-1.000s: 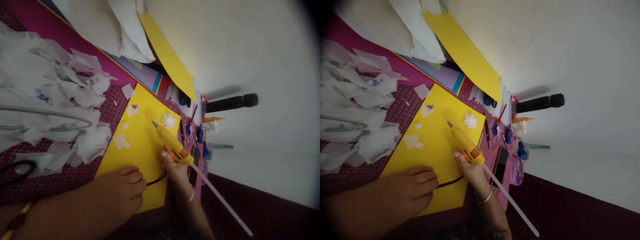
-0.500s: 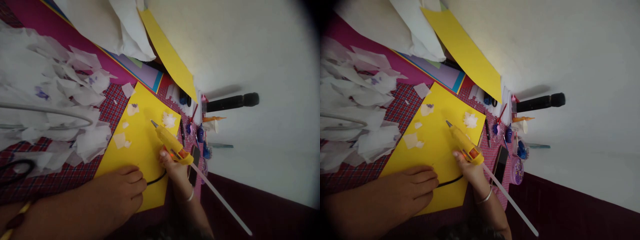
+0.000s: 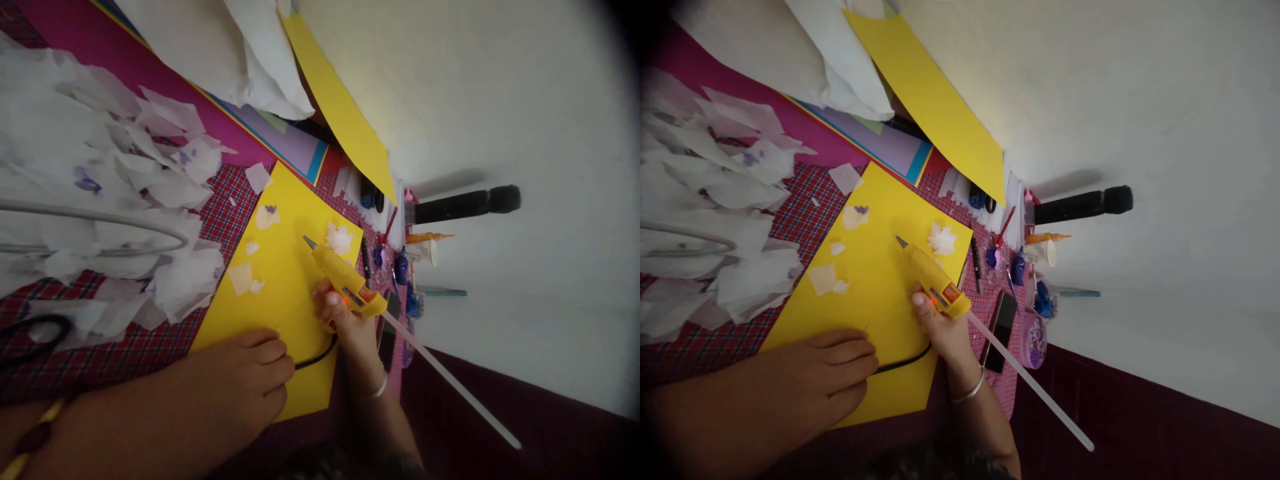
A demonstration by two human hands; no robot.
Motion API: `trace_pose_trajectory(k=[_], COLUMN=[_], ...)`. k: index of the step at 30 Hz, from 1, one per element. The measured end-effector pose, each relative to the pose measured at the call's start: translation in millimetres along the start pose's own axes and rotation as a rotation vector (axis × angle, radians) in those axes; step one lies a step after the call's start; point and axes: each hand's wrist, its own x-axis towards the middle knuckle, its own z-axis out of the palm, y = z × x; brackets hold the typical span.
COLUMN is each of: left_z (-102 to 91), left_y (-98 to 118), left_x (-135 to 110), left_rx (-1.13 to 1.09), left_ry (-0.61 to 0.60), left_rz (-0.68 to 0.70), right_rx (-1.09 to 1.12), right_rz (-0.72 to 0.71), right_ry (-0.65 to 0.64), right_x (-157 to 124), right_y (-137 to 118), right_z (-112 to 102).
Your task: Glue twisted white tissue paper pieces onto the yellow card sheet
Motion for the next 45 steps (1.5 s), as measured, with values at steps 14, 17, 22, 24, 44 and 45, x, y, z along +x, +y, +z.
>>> trace_pose_trajectory(k=[14,17,22,24,44,45], left_z=[0.8,0.0,-1.4,-1.5,-1.0,-1.4], left_y=[-0.3,-0.5,-0.4,-0.3,-0.6,-0.5], left_x=[0.3,0.2,0.0,0.0,0.2,0.3], left_rx=[-0.02,-0.025,-0.017,-0.014,-0.026,-0.026], left_ry=[0.015,0.02,0.009,-0.005,0.015,0.014], left_rz=[-0.003,-0.001,-0.007,-0.006,-0.005,-0.004], right_rx=[0.032,0.023,-0.019,-0.041,-0.097,-0.1], right_rz=[0.011,0.017,0.019,0.044,0.045,0.045], right_ry=[0.016,0.006,0.009,0.04,0.07,0.068], right_x=[3.5,3.5,1.5,0.2,-1.9,-2.1], right_y=[-4.4,-4.1,-0.8,0.8,2.3,2.4], right_z=[3.2,2.8,0.0,-1.2,-1.4,-1.4])
